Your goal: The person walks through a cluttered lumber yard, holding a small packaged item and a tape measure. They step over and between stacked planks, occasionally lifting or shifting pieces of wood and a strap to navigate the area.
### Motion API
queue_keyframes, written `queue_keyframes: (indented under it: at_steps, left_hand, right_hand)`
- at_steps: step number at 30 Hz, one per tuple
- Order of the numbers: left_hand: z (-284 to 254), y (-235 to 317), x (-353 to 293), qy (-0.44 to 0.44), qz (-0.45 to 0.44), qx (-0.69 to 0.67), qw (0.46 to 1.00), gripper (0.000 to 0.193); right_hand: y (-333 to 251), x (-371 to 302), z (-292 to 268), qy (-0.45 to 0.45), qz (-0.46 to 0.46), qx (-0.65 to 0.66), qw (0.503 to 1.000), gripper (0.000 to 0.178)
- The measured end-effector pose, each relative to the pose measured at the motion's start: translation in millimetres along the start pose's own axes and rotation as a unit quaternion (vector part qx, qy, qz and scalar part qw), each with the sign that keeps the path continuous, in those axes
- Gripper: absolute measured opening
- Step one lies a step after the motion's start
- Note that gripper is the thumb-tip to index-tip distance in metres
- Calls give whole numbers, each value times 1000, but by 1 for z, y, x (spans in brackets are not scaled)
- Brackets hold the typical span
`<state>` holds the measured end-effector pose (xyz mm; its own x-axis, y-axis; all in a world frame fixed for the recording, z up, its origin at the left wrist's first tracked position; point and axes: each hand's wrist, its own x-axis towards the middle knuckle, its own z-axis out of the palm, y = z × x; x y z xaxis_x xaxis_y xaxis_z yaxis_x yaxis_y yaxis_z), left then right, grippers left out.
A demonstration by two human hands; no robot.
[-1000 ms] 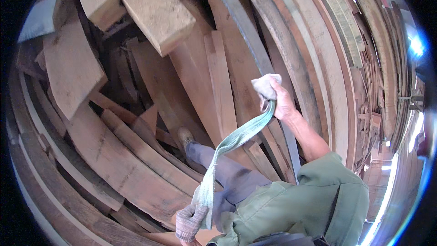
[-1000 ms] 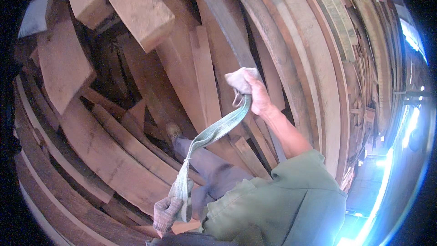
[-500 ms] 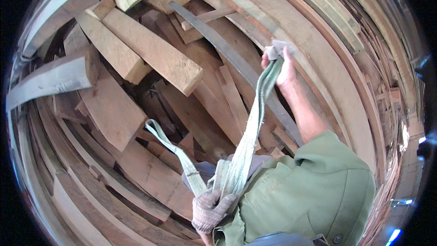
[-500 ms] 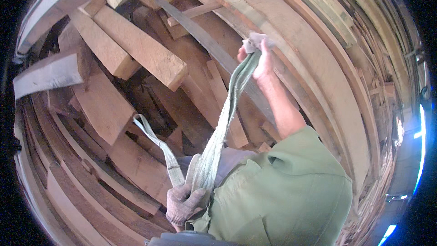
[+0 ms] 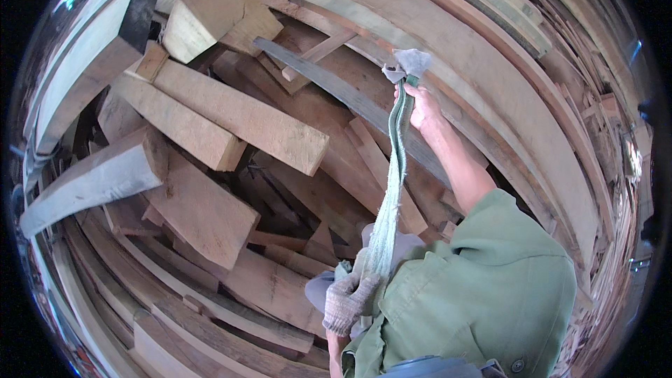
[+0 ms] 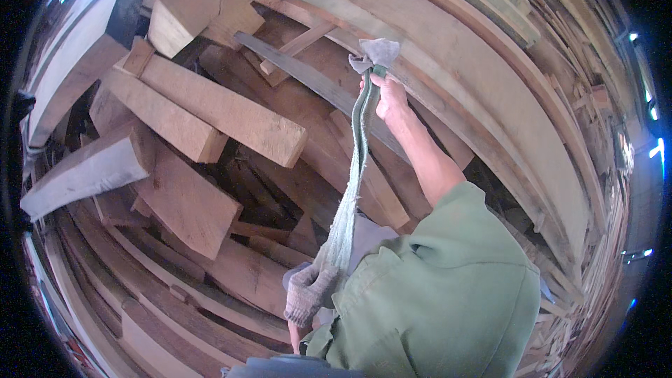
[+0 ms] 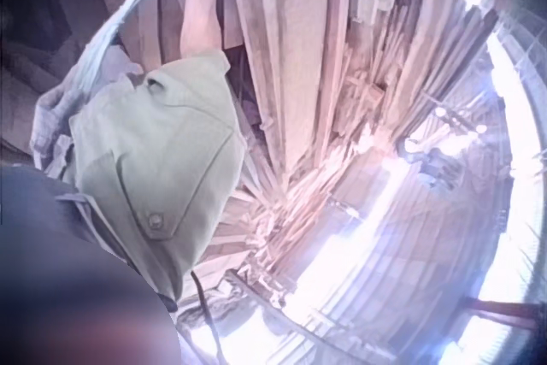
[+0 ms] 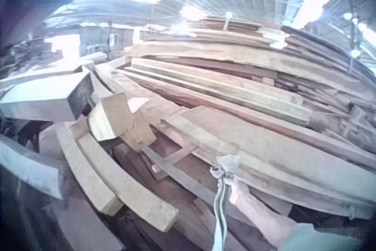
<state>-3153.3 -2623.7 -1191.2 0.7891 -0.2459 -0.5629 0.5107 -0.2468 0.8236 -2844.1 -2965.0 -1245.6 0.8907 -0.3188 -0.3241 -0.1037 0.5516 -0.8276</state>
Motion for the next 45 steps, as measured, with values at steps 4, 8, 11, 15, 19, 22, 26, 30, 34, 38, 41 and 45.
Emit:
queue_keyframes:
  at_steps: [4, 8, 11, 15, 19, 22, 26, 30, 34, 38, 41, 45]
  left_hand:
    - [9, -8, 71, -57, -33, -96, 993, 36]
    - [18, -33, 151, -208, -103, -119, 965, 34]
    - [28, -27, 176, -267, -208, -110, 934, 36]
    - [15, 16, 192, -189, -246, -84, 947, 36]
    - [1, 66, 237, -142, -240, -55, 959, 40]
    - [9, 97, 287, -118, -232, -1, 965, 37]
    - [36, 120, 321, -117, -240, 34, 963, 37]
    - [48, 130, 334, -155, -286, 120, 938, 40]
    - [57, 132, 346, -153, -286, 113, 939, 42]
    - [67, 142, 364, -123, -253, 55, 958, 43]
    - [72, 157, 380, -123, -204, 46, 970, 41]
    - [80, 182, 401, -153, -188, 85, 967, 38]
  right_hand:
    - [42, 89, -19, 52, 14, -27, 998, 17]
    - [101, 196, -50, 101, 41, -19, 994, 15]
    - [112, 249, -71, 138, 65, 0, 988, 15]
    - [121, 297, -94, 158, 66, 19, 985, 13]
    - [130, 357, -114, 183, 37, 78, 979, 9]
    - [131, 403, -124, 222, 10, 110, 969, 10]
    - [122, 420, -151, 109, 1, 167, 980, 9]
    - [122, 422, -169, 184, 96, 106, 972, 20]
    - [121, 440, -167, -43, 23, 240, 970, 24]
    - [99, 463, -154, 86, -48, 314, 944, 27]
    - [74, 459, -151, 123, -96, 359, 920, 29]
    - [72, 425, -141, 122, -81, 412, 899, 33]
